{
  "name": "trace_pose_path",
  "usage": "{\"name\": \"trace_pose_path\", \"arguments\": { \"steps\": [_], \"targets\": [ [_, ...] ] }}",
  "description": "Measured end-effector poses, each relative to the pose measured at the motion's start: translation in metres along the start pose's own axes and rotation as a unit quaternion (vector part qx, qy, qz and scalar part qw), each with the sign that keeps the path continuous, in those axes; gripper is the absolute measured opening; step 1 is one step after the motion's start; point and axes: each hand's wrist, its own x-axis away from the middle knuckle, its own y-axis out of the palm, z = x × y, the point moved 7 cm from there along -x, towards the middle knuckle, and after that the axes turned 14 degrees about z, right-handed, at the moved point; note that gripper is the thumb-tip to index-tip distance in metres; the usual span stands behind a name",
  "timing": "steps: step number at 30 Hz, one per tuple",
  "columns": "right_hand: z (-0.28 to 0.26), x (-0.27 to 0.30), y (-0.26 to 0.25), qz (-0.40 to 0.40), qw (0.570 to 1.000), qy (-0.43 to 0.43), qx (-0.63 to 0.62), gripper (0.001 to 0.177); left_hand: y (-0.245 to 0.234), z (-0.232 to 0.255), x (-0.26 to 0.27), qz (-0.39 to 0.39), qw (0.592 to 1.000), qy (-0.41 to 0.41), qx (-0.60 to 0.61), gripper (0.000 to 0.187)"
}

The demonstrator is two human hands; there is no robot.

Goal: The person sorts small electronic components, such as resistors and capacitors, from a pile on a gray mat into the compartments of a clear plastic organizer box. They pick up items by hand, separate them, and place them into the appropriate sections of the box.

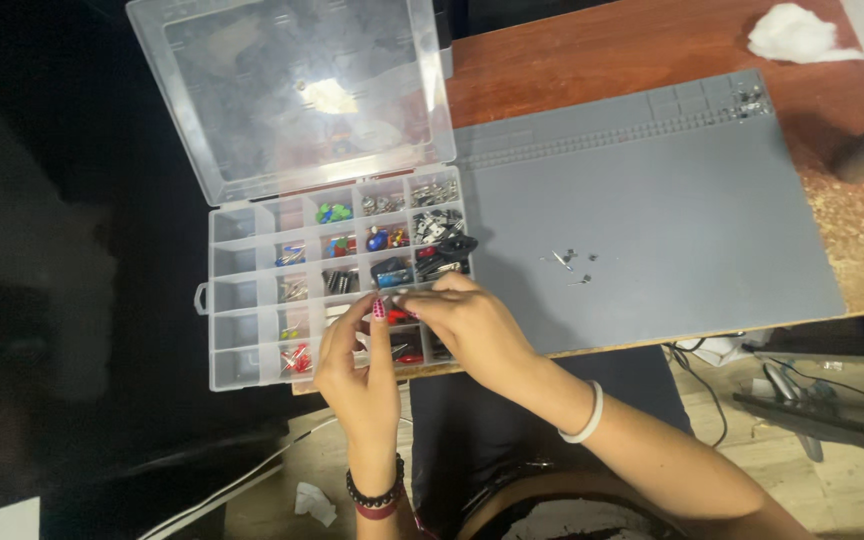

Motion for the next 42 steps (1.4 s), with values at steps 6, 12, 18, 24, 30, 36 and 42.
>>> {"name": "trace_pose_path", "arguments": {
  "steps": [6,12,18,24,30,36,42],
  "targets": [
    [0.011,0.008,-0.066,0.143,0.989,0.026,-0.025,0.019,0.013,0.021,0.008,0.031,0.998,0.058,0.023,0.019],
    [0.099,0.052,-0.14,0.186,0.945,0.189,0.19,0.027,0.046,0.053,0.033,-0.032,0.985,0.137,0.104,0.017],
    [0.092,0.056,-0.135,0.183,0.936,0.136,0.268,0.025,0.079,0.08,0.043,-0.083,0.976,0.126,0.154,0.017],
    [0.085,0.063,-0.107,0.131,0.881,0.038,0.453,0.014,0.087,0.078,0.047,-0.098,0.976,0.132,0.143,0.017],
    [0.081,0.06,-0.099,0.131,0.848,-0.027,0.513,0.011,0.087,0.076,0.045,-0.098,0.978,0.124,0.14,0.016],
    [0.084,0.058,-0.102,0.142,0.869,0.016,0.474,0.013,0.088,0.07,0.048,-0.1,0.977,0.116,0.147,0.016],
    [0.092,0.056,-0.111,0.147,0.892,0.081,0.42,0.01,0.098,0.073,0.049,-0.118,0.978,0.125,0.121,0.018]
  ]
}}
